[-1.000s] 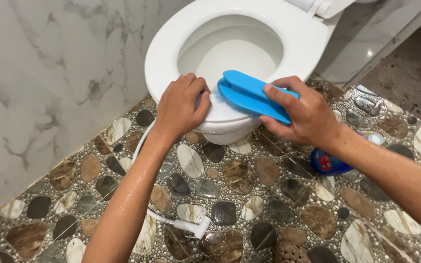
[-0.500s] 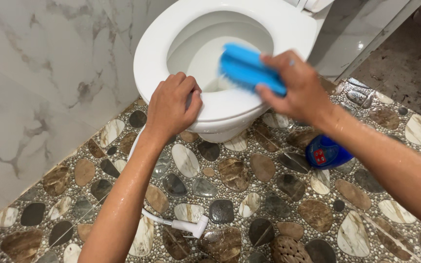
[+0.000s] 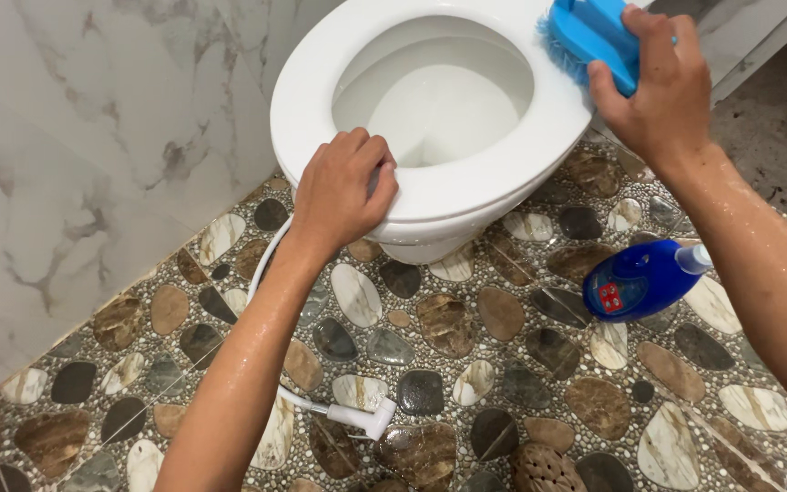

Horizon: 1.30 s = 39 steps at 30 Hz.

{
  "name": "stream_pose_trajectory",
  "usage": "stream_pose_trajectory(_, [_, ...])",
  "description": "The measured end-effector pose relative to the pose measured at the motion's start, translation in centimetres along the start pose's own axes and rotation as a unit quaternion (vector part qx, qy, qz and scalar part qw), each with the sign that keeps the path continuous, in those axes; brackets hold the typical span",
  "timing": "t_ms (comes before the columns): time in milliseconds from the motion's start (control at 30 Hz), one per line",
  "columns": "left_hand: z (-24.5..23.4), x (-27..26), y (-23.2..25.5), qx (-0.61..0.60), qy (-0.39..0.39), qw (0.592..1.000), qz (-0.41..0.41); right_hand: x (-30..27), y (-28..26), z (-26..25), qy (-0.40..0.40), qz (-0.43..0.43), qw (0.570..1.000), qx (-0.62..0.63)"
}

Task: The person scrubs the rim and inner bowl of a white toilet using a blue brush and rinses with a handheld bidet sprayer. The person repeatedly scrubs different sections of the rim and bowl, then rinses the brush and hands.

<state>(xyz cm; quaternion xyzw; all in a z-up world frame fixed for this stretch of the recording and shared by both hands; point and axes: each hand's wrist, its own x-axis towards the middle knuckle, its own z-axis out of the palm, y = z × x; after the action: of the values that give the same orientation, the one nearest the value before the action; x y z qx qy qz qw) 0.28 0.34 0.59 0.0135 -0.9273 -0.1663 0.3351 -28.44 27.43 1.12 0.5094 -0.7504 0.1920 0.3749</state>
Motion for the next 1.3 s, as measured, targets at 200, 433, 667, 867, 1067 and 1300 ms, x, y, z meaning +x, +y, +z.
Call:
stream_pose_trajectory(200, [0.1,0.0,0.1,-0.005,0.003,1.0,-0.004,1.1,-5.2,0.0,-0.085,0.021,0.995,0.052])
stream_pose_trajectory(433, [0.2,-0.1,0.0,-0.009,0.024,1.0,0.013,0.4,-12.5,-2.4,-0.076,-0.094,0.964,0.235])
stream_pose_trajectory(667, [0.4,-0.1,-0.2,-0.012,0.02,1.0,0.007,0.0,-5.0,1.1,-0.108,-0.054,0.975,0.188])
stream_pose_trajectory(867, [0.7,-0.3,-0.3,0.051,0.004,0.997,0.061,0.3,-3.0,-0.4,-0.055,-0.011,0.997,-0.047])
stream_pose_trajectory(1067, [0.7,-0.7,-0.1,0.115,0.004,0.988,0.106,-0.1,-7.4,0.5,-0.107,-0.033,0.988,0.108])
stream_pose_trajectory(1300, [0.7,-0.6,0.1,0.075,0.036,0.993,0.089,-0.1,-6.8,0.6,-0.099,-0.097,0.963,0.232])
